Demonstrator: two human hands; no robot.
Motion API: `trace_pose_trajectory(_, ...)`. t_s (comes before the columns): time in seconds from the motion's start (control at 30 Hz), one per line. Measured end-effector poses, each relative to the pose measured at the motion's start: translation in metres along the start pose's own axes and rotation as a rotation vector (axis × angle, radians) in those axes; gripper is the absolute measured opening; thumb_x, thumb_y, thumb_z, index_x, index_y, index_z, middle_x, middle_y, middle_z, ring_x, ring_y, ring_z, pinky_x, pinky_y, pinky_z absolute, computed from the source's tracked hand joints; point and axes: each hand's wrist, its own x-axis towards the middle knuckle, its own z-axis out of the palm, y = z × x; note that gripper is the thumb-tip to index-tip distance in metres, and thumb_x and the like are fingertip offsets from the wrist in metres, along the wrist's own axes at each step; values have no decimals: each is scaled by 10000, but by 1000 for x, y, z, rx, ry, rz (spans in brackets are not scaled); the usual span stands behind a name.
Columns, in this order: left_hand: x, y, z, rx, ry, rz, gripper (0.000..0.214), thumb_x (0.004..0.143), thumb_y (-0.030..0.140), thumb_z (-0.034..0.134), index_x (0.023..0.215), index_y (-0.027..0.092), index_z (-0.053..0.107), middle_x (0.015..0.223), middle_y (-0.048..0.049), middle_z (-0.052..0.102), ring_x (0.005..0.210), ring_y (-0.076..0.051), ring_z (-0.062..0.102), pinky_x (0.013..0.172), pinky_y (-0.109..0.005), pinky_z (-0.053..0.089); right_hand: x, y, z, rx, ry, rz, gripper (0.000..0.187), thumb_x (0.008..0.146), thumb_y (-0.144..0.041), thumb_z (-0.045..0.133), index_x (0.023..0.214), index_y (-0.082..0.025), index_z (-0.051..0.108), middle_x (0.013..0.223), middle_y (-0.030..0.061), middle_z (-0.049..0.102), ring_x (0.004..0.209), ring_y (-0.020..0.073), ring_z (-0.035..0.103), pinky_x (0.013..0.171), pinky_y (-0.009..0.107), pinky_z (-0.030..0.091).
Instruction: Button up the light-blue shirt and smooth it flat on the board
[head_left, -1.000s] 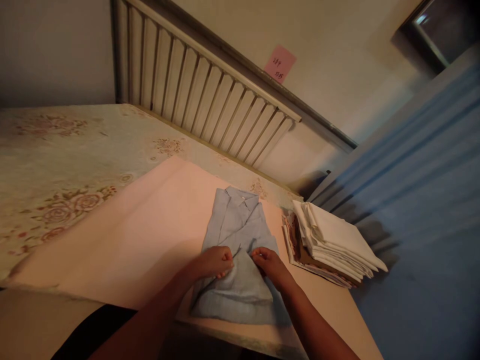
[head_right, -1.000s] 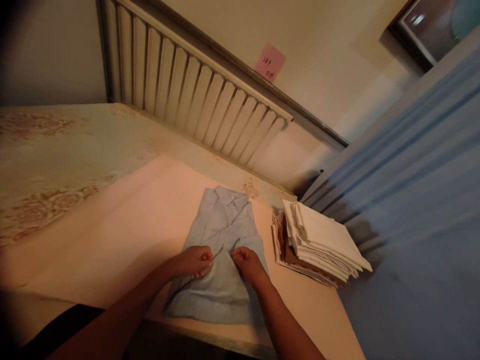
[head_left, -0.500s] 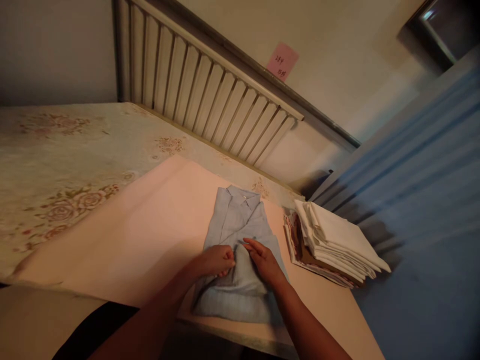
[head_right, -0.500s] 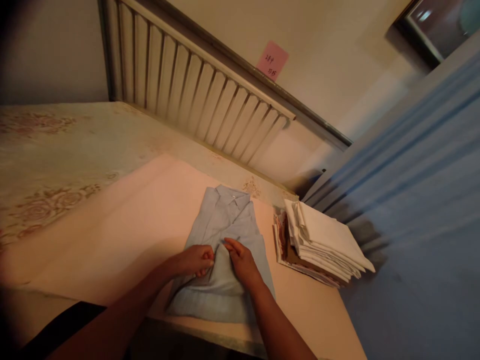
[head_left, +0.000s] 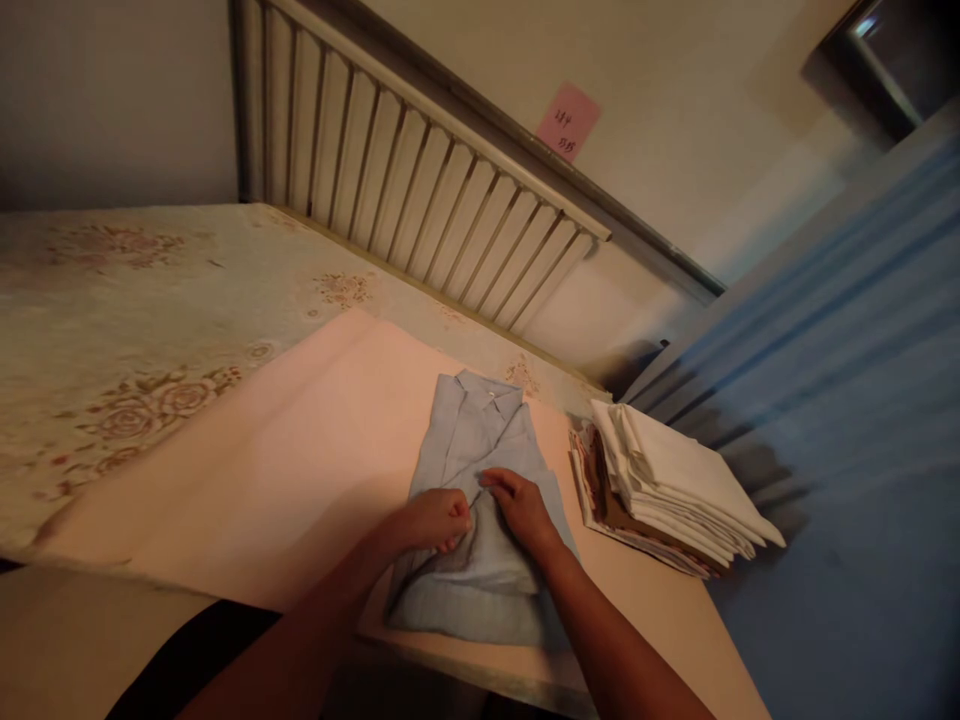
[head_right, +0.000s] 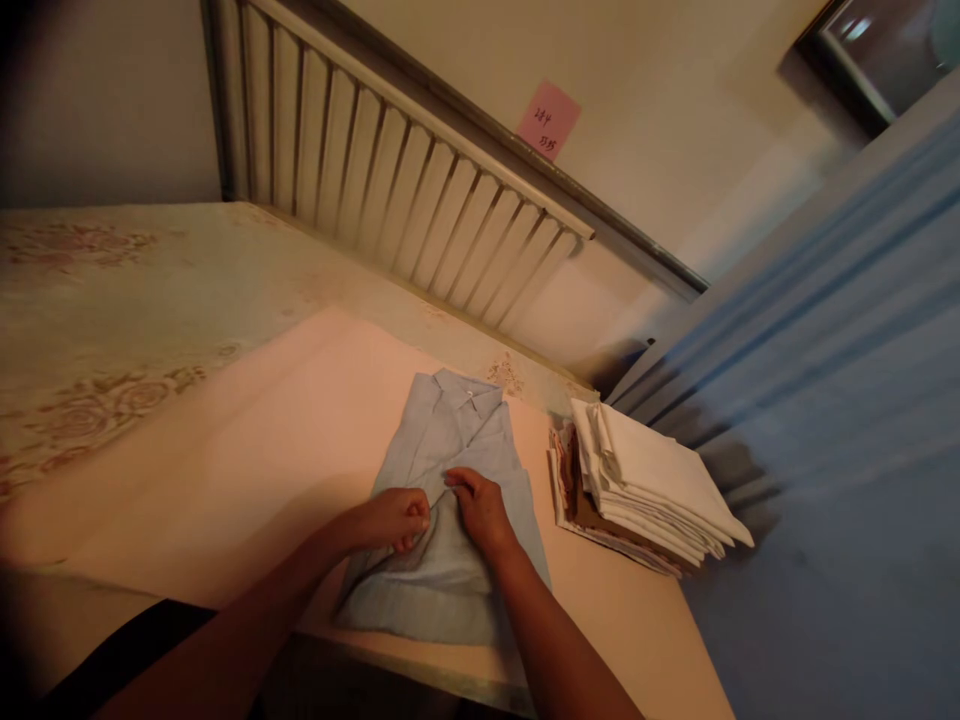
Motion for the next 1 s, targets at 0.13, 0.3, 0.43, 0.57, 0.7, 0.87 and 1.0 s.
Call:
trace_pose_trajectory(0.13,2,-1,0,8,-3,12,87,686,204,505,771,193,517,588,27,547,546,-137,567,526,-247,474,5,-10,-2,137,-42,150,311,797,-331,521,1026,-184,673,922,51,743,860,194,669,812,352,514)
trace_pose_trajectory(0.3,4,-5,1,8,-1,0,76,688,195,492,763,195,508,584,30,549,540,-129,569,516,-230,470,-2,-19,0,83,-103,154,337,782,-326,524,1040,-172,677,970,65,740,933,204,668,908,372,485)
trace_pose_trajectory(0.43,3,-4,1,15,5,3,60,699,213,489,754,200,509,574,39,545,538,-122,567,516,-215,462,-15,-21,4,-38,-53,81,414,804,-324,504,1161,-174,649,1185,84,678,1112,207,615,1018,378,434)
trace_pose_trajectory(0.57,-1,1,0,0,3,11,45,710,223,484,745,200,499,579,38,545,550,-123,568,523,-218,468,-26,-18,5,-72,-24,77,493,829,-355,491,1275,-168,583,1318,99,599,1206,217,566,1060,391,411)
trace_pose_trajectory(0.7,-1,1,-1,14,2,20,50,716,212,472,753,197,502,580,35,543,551,-126,573,523,-221,469,-37,-8,-2,-65,96,76,541,801,-388,509,1292,-168,563,1347,115,572,1227,246,551,1050,426,428)
trace_pose_trajectory(0.87,2,-1,0,26,9,26,74,702,214,480,763,191,516,592,23,561,530,-131,578,510,-235,470,-65,5,-26,-108,284,191,567,761,-464,517,1208,-125,601,1202,161,652,1092,272,634,926,414,516)
trace_pose_trajectory(1.0,3,-3,0,17,22,27,87,690,214,480,758,189,529,595,18,570,534,-130,586,510,-230,473,-96,12,-44,-162,328,309,491,751,-521,542,1056,-153,654,973,117,715,844,249,689,789,373,549)
